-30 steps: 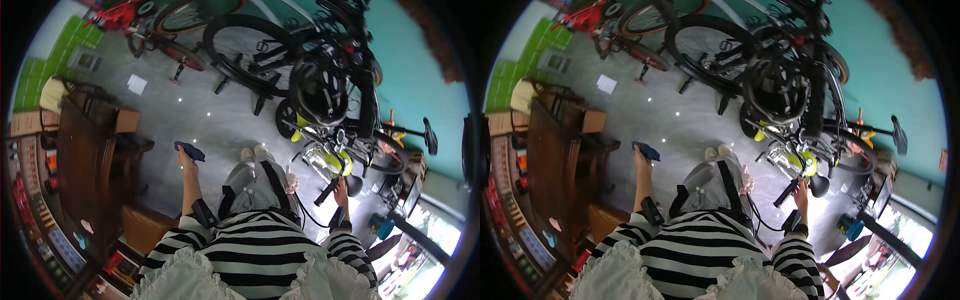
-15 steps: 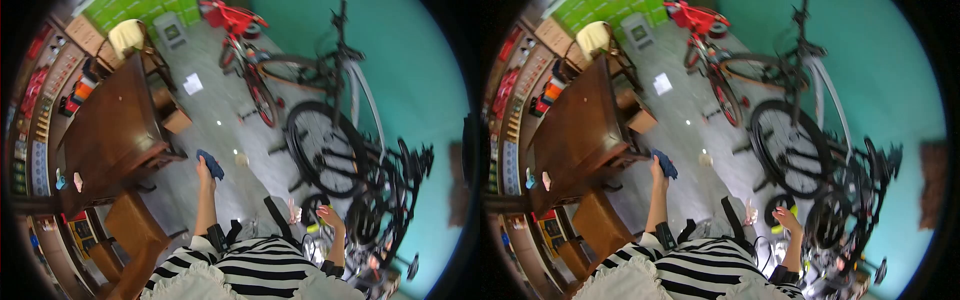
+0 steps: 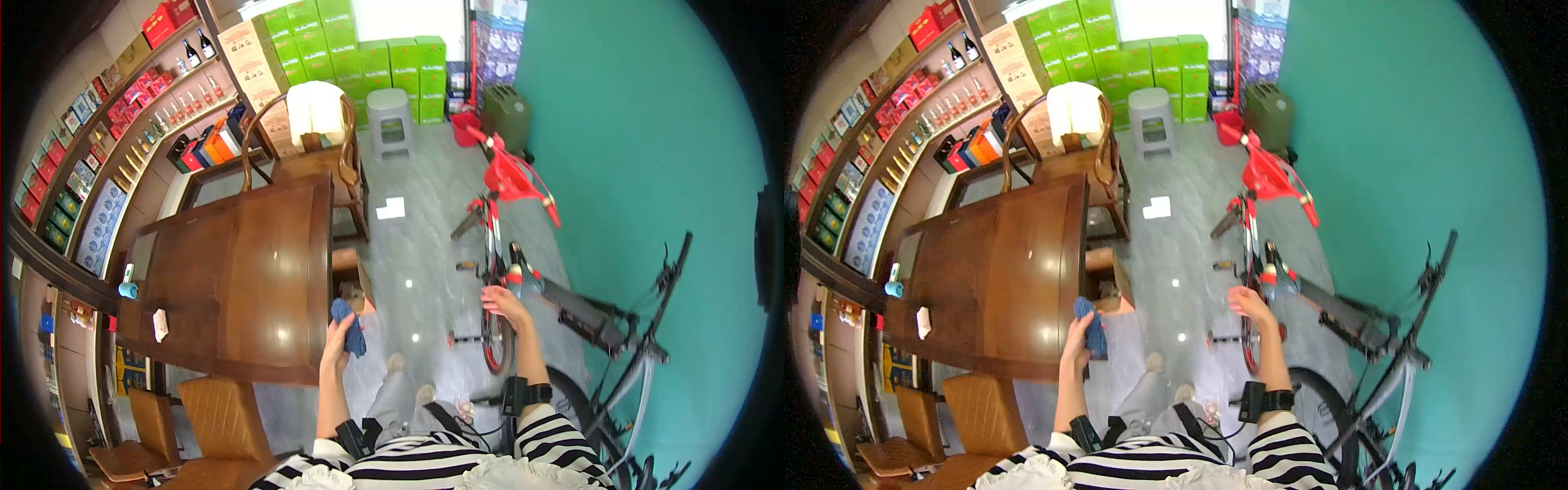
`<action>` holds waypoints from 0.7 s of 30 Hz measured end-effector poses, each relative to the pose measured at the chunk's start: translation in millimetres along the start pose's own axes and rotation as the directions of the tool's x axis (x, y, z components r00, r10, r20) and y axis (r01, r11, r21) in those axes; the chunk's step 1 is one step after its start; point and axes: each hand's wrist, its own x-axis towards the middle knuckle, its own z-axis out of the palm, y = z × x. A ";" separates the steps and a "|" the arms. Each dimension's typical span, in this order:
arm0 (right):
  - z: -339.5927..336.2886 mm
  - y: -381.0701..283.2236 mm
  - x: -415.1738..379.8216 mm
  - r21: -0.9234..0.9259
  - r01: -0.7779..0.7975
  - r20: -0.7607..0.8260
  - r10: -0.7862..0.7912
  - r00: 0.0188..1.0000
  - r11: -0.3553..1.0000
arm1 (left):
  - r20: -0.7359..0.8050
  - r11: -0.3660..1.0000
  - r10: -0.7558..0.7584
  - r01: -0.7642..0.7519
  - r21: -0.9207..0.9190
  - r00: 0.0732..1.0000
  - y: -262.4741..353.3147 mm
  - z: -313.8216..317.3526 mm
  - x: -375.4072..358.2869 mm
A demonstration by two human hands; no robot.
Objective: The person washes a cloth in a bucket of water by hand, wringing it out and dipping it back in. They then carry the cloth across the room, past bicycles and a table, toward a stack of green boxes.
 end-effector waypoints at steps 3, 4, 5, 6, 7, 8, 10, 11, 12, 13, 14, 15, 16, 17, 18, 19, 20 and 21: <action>38.5 -72.8 91.2 0.359 0.230 -0.086 -0.213 0.973 0.905 | 0.069 0.997 0.058 -0.054 -0.062 0.996 29.4 19.8 61.9; 52.1 -96.0 119.7 0.383 0.206 -0.023 -0.213 0.977 0.900 | 0.070 0.995 0.072 -0.067 -0.072 0.995 39.9 27.3 90.7; 64.3 -116.6 147.5 0.406 0.177 0.039 -0.211 0.977 0.897 | 0.102 0.992 0.084 -0.074 -0.106 0.991 50.1 36.1 119.8; 74.6 -132.6 175.1 0.398 0.188 0.041 -0.222 0.974 0.898 | 0.135 0.987 0.099 -0.080 -0.141 0.986 61.3 45.5 149.8; 84.0 -146.8 203.0 0.358 0.182 0.133 -0.243 0.961 0.916 | 0.154 0.985 0.106 -0.083 -0.152 0.982 74.6 54.4 181.5; 89.7 -165.2 231.6 0.314 0.188 0.225 -0.266 0.938 0.930 | 0.166 0.980 0.163 -0.141 -0.140 0.973 90.8 66.7 211.7; 90.4 -190.8 284.5 0.288 0.088 0.304 -0.179 0.936 0.954 | 0.161 0.994 0.045 -0.029 -0.103 0.986 122.9 89.1 279.9; 87.8 -204.3 302.4 0.270 0.050 0.275 -0.126 0.953 0.961 | 0.216 0.998 0.056 -0.055 -0.014 0.975 136.4 99.8 315.5; 82.7 -219.6 320.6 0.256 0.007 0.242 -0.071 0.968 0.967 | 0.248 0.994 0.054 -0.076 0.077 0.967 160.7 117.7 335.5; 75.5 -235.2 337.1 0.243 0.011 0.240 -0.072 0.968 0.970 | 0.276 0.991 0.054 -0.084 0.101 0.960 178.6 133.4 359.9; 66.6 -246.6 349.4 0.296 0.007 0.183 -0.063 0.981 0.955 | 0.301 0.988 0.041 -0.083 0.129 0.953 192.3 147.7 379.7; 58.4 -254.7 360.2 0.352 -0.007 0.129 -0.042 0.991 0.936 | 0.296 0.990 0.023 -0.063 0.126 0.955 202.0 161.9 401.4; 50.0 -262.3 370.7 0.355 -0.031 0.133 -0.017 0.991 0.934 | 0.308 0.984 0.009 -0.063 0.168 0.951 208.2 174.2 424.7; 40.1 -271.4 384.6 0.372 -0.025 0.094 -0.011 0.996 0.928 | 0.319 0.975 -0.004 -0.067 0.212 0.948 212.9 183.9 445.1; 31.7 -280.7 401.5 0.387 -0.012 0.056 -0.010 0.998 0.922 | 0.308 0.974 -0.016 -0.054 0.218 0.951 217.2 193.3 462.5; 25.6 -287.9 420.0 0.414 -0.022 0.028 0.011 1.000 0.910 | 0.279 0.972 -0.030 -0.037 0.231 0.960 222.0 203.4 481.8; 23.5 -295.0 439.9 0.418 -0.030 0.036 0.017 0.999 0.908 | 0.252 0.970 -0.040 -0.023 0.242 0.967 227.4 210.8 503.4; 20.8 -301.8 460.1 0.454 -0.046 0.024 0.039 0.999 0.890 | 0.252 0.966 -0.099 0.033 0.256 0.963 232.1 215.5 526.5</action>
